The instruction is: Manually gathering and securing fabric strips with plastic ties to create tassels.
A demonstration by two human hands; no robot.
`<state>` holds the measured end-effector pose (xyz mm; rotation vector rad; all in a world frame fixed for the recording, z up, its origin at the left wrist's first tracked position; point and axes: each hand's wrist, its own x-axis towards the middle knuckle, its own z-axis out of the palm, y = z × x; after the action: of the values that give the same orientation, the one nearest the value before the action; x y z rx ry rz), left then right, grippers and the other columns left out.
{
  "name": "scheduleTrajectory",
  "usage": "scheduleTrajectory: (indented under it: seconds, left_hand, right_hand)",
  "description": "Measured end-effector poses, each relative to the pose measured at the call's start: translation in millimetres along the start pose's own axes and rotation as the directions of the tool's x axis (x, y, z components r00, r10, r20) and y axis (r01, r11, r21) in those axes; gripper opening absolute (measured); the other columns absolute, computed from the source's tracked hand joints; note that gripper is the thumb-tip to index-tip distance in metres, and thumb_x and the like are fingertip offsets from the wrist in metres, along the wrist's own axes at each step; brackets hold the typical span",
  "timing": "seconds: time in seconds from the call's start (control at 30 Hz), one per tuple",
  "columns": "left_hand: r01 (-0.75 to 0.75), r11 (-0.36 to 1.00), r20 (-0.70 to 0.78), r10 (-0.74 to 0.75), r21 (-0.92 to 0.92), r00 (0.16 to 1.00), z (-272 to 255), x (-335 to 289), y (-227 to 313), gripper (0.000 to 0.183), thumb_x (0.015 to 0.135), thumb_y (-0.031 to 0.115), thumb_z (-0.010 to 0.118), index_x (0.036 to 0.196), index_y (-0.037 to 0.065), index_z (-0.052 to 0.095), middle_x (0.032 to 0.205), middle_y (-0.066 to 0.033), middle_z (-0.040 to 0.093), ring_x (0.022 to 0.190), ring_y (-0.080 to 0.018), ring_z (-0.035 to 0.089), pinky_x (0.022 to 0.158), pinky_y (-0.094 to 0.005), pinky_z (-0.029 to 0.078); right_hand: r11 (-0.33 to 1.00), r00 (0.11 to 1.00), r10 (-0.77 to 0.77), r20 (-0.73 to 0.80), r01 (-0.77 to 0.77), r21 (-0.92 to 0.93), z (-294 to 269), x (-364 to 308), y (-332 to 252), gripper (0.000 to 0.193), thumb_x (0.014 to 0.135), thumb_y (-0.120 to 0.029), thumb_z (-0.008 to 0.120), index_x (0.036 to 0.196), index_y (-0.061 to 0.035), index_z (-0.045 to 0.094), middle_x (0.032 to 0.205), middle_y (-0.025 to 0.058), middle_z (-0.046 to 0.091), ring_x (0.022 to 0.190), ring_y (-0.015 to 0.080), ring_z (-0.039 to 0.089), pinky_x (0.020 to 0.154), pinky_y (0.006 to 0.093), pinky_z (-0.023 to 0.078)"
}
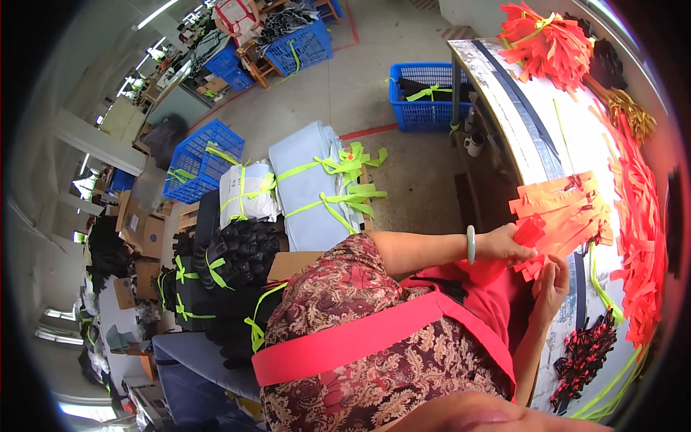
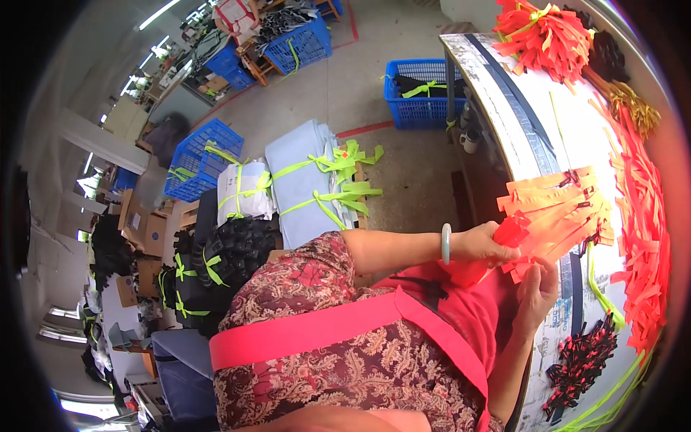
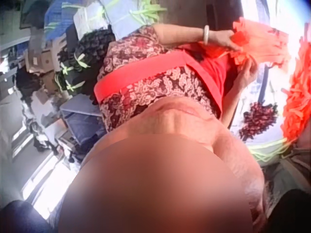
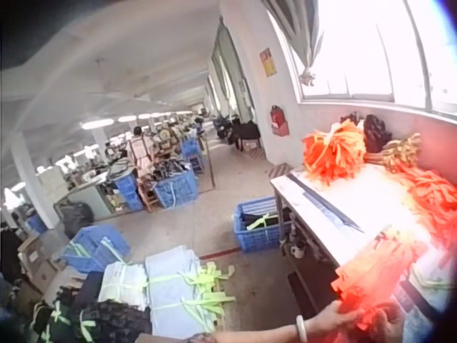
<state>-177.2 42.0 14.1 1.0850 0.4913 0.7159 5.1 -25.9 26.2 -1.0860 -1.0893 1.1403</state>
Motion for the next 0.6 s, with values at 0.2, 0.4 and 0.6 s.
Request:
scheduleTrajectory:
  seconds: [0.2,0.4,0.6]
  left_hand:
    - [-0.28,0.832,-0.044,0.342,0.479,0.939,6,-2,-14,0.025,0.092,0.019,0.065,0.08,-0.002,0.058,0.067,-0.0013,0.054,0.062,-0.0095,0.049,0.059,-0.0291,0.044]
    - [-0.174,0.936,-0.083,0.208,0.307,0.975,-4,-1,-10,0.025,0.094,0.02,0.061,0.079,0.0,0.061,0.064,-0.0019,0.059,0.06,-0.0099,0.056,0.059,-0.0278,0.048]
    - [-0.083,0.989,-0.289,0.117,0.126,0.95,-51,15,14,0.02,0.092,0.019,0.064,0.086,0.0,0.066,0.068,-0.0037,0.065,0.057,-0.0089,0.059,0.05,-0.0219,0.046]
  right_hand:
    - [0.971,0.99,0.142,0.011,-0.137,-0.197,-5,-5,10,0.013,0.096,-0.018,0.057,0.098,-0.0052,0.06,0.067,-0.0077,0.048,0.051,-0.001,0.035,0.044,0.0158,0.023]
    - [0.975,0.996,0.017,-0.083,-0.035,-0.22,-16,-15,-16,0.012,0.097,-0.017,0.055,0.096,-0.0053,0.06,0.067,-0.0081,0.045,0.051,-0.001,0.033,0.044,0.0164,0.023]
    - [0.889,0.973,-0.221,0.067,0.229,-0.396,-66,-34,-95,0.01,0.095,-0.006,0.051,0.089,-0.0016,0.058,0.068,-0.0049,0.043,0.055,0.0004,0.032,0.049,0.0183,0.023]
